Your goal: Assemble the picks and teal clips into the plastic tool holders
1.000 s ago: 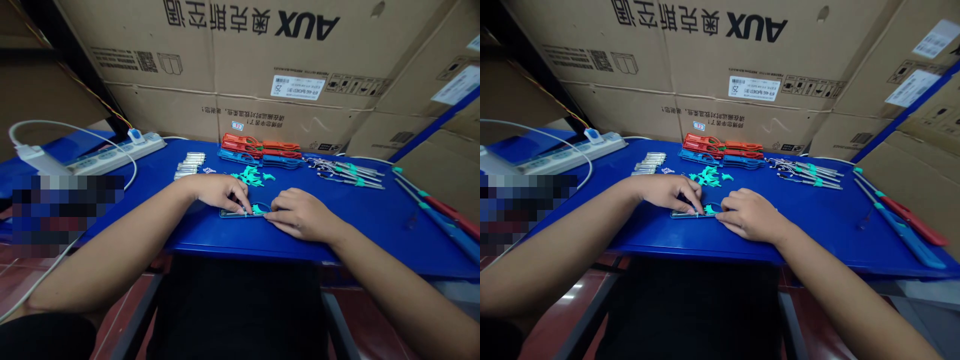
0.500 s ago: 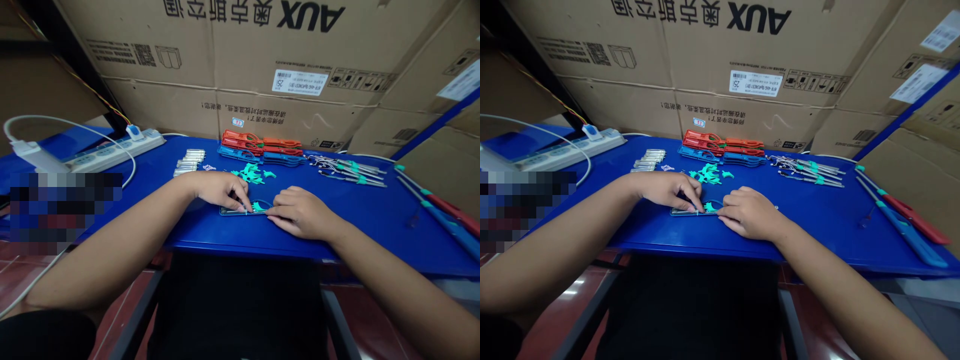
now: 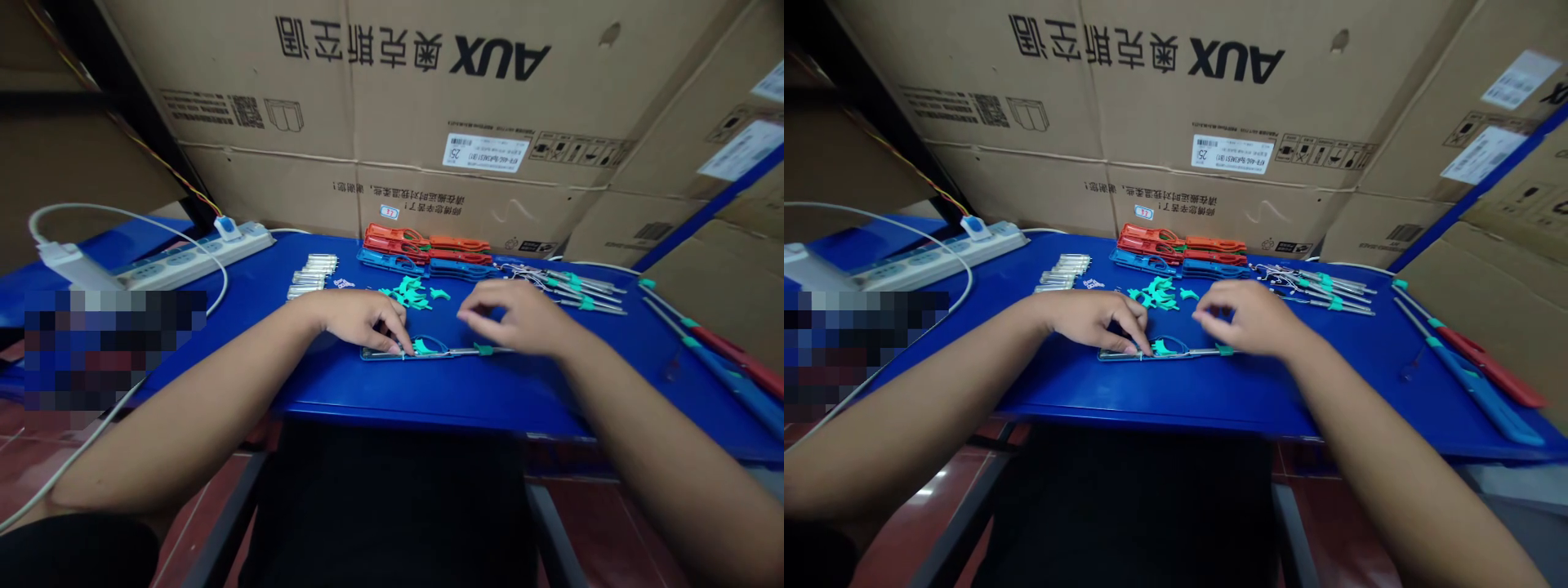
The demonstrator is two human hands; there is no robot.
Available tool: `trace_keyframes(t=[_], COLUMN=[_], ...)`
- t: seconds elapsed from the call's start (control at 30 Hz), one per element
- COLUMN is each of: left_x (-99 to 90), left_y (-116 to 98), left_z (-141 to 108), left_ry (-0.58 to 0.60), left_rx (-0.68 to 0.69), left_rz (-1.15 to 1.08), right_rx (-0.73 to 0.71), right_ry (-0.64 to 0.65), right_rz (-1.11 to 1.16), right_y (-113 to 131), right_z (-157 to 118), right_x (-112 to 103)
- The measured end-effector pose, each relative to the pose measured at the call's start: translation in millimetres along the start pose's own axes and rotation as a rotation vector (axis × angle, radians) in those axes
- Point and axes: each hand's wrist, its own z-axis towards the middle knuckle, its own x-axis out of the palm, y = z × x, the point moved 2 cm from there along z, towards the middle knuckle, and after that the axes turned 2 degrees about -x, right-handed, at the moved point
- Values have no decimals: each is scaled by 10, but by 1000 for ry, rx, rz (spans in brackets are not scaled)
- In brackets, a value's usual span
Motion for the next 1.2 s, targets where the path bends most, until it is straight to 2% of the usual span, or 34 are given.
trace_keyframes(t=[0.07,0.13,0.17,0.27,0.4,0.57,0.67,0.73,0.87,0.93,1.0,1.1,1.2], left_x=[-3,-7,-11,-44,-118,-170,-167,-175,-229,-254,-257,-202,-125], left_y=[0,0,1,3,1,-8,-1,10,4,-21,-48,-62,-43], left_z=[-3,-9,-13,-35,-71,-74,-58,-60,-118,-149,-146,-75,-3], left_ry=[3,2,-5,-72,-248,-453,-583,-717,-1014,-1095,-1064,-846,-659], left_rx=[-5,-20,-26,-3,37,-19,-50,-82,-161,-178,-165,-112,-105], left_rz=[-14,-23,-23,13,119,218,253,266,265,280,310,362,419], right_rx=[181,308,370,401,402,399,385,367,343,320,289,246,215], right_ry=[-23,-41,-91,-138,-170,-218,-297,-364,-495,-534,-484,-370,-269], right_rz=[-117,-230,-252,-261,-254,-201,-167,-148,-93,24,153,319,405], right_y=[-310,-627,-770,-1059,-1203,-1249,-1210,-1129,-809,-596,-386,-149,-38], right_z=[100,167,181,179,142,140,150,161,195,218,251,297,311], right_x=[-110,-125,-104,65,269,330,281,219,89,65,92,190,286])
